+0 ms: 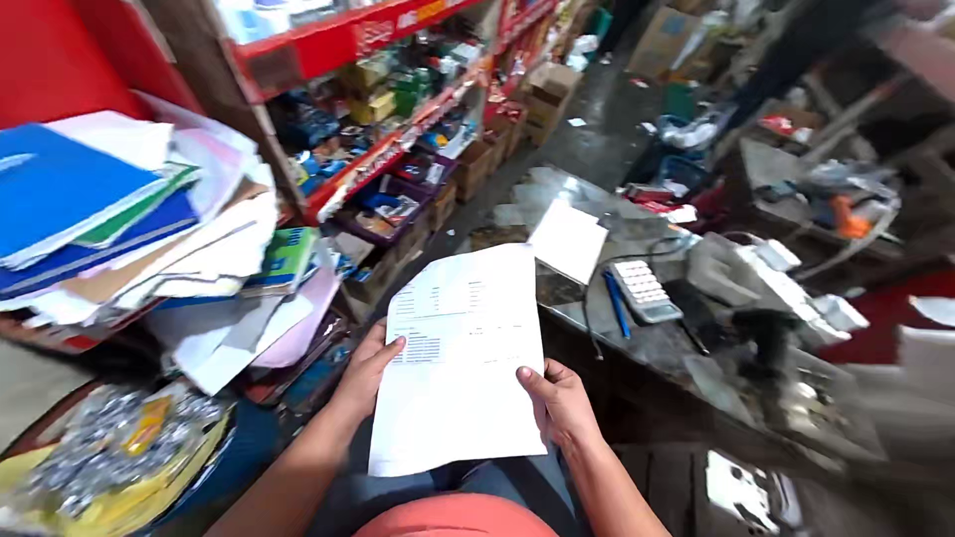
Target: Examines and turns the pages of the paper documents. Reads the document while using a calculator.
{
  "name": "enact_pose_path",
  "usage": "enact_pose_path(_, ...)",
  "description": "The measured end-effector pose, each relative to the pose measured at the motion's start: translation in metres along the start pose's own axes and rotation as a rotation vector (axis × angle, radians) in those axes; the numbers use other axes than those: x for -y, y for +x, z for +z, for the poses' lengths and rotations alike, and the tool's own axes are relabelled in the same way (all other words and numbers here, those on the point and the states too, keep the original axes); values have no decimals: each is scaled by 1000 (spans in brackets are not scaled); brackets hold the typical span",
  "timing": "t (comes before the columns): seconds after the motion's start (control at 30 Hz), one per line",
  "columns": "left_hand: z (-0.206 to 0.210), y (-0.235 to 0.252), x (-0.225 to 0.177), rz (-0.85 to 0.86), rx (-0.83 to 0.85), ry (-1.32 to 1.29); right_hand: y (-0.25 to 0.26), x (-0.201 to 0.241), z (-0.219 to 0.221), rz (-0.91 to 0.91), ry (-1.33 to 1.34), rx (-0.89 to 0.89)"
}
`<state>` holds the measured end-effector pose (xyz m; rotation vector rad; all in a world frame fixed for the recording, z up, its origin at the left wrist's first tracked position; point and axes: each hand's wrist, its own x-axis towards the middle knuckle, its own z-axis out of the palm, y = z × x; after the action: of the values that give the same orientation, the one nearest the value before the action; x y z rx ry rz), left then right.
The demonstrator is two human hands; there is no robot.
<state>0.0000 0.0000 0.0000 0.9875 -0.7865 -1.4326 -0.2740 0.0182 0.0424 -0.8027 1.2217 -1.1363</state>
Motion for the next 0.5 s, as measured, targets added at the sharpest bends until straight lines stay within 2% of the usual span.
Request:
enact_pose_path(0.1,23,20,1,-12,117,41,7,3,-31,-81,-64,-86)
enact_pose_path(0.23,59,61,9,-16,154,163,26,9,-63,-198,-119,-192)
enact_pose_path(0.37,95,99,23,-94,179,178,50,13,-91,-326,-223,-306)
enact_pose_path(0.5,121,123,40,-163,212,209,63,11,-117,-349,-381,-374)
